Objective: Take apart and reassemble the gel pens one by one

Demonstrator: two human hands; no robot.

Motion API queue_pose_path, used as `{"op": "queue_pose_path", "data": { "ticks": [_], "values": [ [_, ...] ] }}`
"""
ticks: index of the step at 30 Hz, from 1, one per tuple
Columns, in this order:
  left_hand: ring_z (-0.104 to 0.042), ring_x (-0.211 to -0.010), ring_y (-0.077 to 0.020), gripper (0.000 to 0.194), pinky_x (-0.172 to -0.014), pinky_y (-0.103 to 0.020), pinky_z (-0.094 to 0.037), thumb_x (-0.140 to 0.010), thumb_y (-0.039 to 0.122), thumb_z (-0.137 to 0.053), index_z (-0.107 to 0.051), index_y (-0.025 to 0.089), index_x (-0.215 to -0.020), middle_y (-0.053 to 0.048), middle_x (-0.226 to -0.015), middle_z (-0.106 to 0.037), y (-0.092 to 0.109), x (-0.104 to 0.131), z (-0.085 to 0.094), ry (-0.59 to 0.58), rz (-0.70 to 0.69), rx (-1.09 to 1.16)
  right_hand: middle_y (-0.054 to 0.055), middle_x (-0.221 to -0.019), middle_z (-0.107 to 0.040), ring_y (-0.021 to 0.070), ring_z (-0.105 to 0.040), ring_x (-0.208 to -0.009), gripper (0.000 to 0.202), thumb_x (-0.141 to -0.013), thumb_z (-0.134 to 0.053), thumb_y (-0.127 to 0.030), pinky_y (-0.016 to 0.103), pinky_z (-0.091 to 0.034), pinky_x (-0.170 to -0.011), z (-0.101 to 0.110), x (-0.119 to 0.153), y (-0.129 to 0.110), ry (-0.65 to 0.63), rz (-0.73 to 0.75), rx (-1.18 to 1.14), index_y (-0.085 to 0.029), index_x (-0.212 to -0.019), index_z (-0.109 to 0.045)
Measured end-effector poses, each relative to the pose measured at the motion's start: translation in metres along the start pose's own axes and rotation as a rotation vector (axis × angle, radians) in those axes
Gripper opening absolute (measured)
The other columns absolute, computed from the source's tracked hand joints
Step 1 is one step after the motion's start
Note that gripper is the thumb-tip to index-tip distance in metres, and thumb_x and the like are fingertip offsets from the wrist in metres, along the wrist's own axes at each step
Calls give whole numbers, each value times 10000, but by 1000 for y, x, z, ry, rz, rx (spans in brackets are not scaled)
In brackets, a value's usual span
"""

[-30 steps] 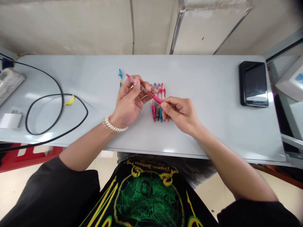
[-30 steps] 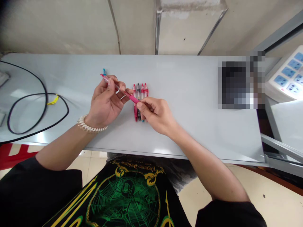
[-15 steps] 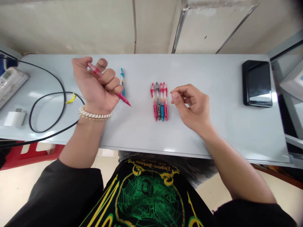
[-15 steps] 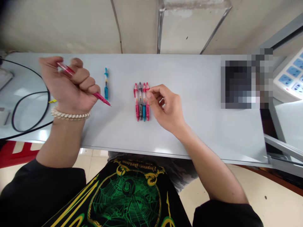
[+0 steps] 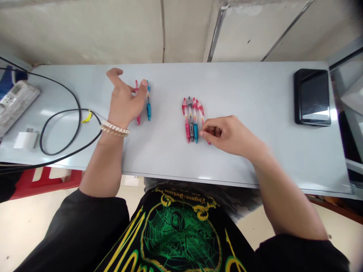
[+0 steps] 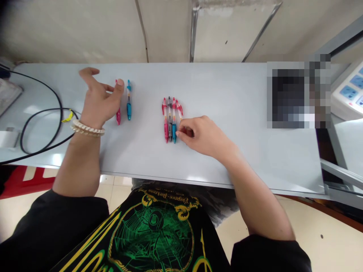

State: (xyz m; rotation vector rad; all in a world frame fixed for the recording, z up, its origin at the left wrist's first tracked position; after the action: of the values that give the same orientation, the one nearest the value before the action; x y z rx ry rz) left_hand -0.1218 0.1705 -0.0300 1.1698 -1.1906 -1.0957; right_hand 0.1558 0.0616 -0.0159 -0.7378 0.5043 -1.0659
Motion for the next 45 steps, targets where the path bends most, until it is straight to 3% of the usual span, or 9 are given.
{"op": "queue_pose_path", "data": {
  "ticks": [8,11,14,16,21,29,34,40,45],
  "values": [
    [-417,-1518,-251,392,-1273,-364,-284,-897,363,-902,-604,279,-1138,41,-1247,-690,32,15,-11,57,-315,-238,-41,-655,-642,141,-598,-561,174,-827,-759,-155,281,-469,-561,22,3,18,321,-82,-9,-230,-927,-639],
    [-621,-1300,-215,358,-1201,-395,-442,-919,421,-875,-659,285,-1169,42,-1271,-704,31,29,-45,-86,-337,-147,-20,-766,-709,135,-668,-601,224,-912,-781,-325,274,-556,-540,24,4,17,376,-89,-370,-219,-1073,-666],
    [-731,-1205,-267,432,-1013,-424,-613,-896,512,-864,-692,258,-1201,-50,-1183,-784,13,51,-93,-381,-118,129,-2,-791,-727,105,-656,-590,338,-915,-813,-454,242,-565,-506,12,-2,1,264,-12,-646,-174,-1080,-719],
    [-778,-1127,-262,410,-909,-376,-662,-880,535,-867,-701,230,-1098,-79,-1118,-806,7,63,-107,-409,-43,204,1,-772,-726,91,-643,-573,370,-908,-822,-494,221,-551,-493,5,-6,-3,236,-3,-731,-158,-1041,-738],
    [-809,-1074,-200,382,-865,-241,-670,-872,490,-886,-630,209,-920,-57,-1080,-821,0,71,-107,-259,-42,292,10,-737,-739,108,-678,-558,418,-976,-712,-580,240,-591,-517,-2,-8,7,367,-37,-727,-171,-904,-762],
    [-807,-1064,-157,275,-943,-209,-651,-926,369,-859,-645,197,-904,-26,-1047,-819,-13,73,-113,-217,17,440,25,-1079,-837,150,-794,-871,263,-1068,-581,-230,323,-701,-817,16,14,-14,700,353,-117,-269,-1175,-819],
    [-820,-962,-146,155,-890,-205,-667,-981,266,-798,-704,173,-899,-32,-1007,-825,-18,75,-116,-224,81,501,8,-1100,-827,201,-788,-999,345,-1024,-552,-90,421,-699,-878,19,21,-30,754,566,43,-309,-1011,-819],
    [-813,-1064,-183,189,-981,-266,-664,-976,293,-806,-673,186,-894,-37,-1035,-828,-11,70,-109,-191,36,521,73,-1086,-809,225,-791,-944,266,-983,-749,-354,415,-700,-847,26,10,-9,733,254,-146,-274,-1236,-776],
    [-815,-1059,-189,195,-977,-274,-665,-977,290,-801,-656,185,-902,-36,-1037,-822,-9,69,-110,-205,18,534,56,-1081,-802,199,-792,-970,220,-959,-780,-448,366,-694,-870,25,4,-3,638,194,-341,-261,-1070,-808]
  ]
}}
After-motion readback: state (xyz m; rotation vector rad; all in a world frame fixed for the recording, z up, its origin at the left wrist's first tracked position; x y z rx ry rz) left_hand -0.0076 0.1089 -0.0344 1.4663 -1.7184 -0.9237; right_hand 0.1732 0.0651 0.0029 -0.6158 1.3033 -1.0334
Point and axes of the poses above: each hand's wrist, its own x-axis away from the middle knuckle, its own z-axis out of the back of the hand, y = z × x, the point moved 9 cm from there along -x, towards the middle knuckle
